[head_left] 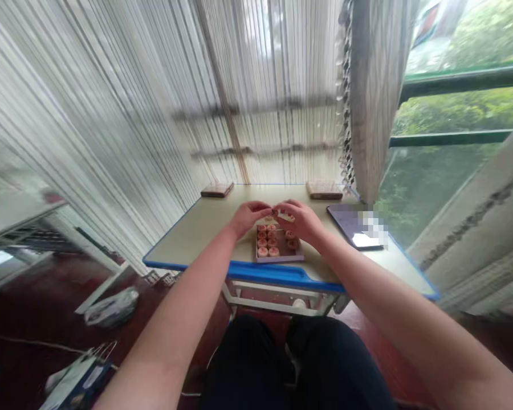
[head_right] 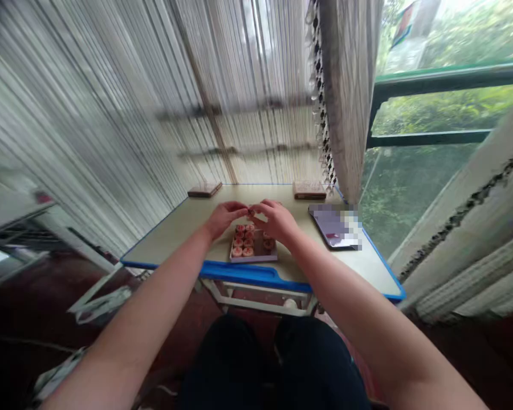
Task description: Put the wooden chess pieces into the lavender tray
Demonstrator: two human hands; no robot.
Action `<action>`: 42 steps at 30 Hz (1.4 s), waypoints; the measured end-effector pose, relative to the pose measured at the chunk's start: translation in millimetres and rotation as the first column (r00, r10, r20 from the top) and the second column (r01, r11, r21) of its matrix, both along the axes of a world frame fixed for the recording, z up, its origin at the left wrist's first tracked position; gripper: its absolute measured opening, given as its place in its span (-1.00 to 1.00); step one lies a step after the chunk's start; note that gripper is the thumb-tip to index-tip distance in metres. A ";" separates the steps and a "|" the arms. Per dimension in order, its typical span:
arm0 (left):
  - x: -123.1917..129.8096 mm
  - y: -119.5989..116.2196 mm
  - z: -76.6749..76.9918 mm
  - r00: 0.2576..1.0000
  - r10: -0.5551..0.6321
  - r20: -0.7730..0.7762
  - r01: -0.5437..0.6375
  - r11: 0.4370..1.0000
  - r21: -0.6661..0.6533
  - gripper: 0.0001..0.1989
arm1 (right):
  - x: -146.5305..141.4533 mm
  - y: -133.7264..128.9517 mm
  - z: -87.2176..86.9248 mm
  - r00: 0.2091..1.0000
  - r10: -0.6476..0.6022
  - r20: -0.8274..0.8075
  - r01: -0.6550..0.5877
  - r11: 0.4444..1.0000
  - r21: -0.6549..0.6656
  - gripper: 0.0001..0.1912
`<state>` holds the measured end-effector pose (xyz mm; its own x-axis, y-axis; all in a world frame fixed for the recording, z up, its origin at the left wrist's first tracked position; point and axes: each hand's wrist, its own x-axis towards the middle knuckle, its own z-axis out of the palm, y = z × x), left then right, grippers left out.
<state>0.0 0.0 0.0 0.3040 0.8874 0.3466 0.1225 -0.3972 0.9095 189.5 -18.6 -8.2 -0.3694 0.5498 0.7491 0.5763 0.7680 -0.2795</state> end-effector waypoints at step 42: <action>-21.3 30.3 -26.6 0.489 0.697 -0.524 -0.585 0.708 0.396 -0.47 | 24.6 -71.1 -15.5 0.966 -0.236 0.103 0.257 0.882 -0.394 -0.75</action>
<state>-21.3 30.3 -26.6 -0.1458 0.8795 0.4531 0.8807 -0.0933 0.4644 214.1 -89.6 -23.7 -0.2139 0.8775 0.4292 0.7540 0.4277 -0.4986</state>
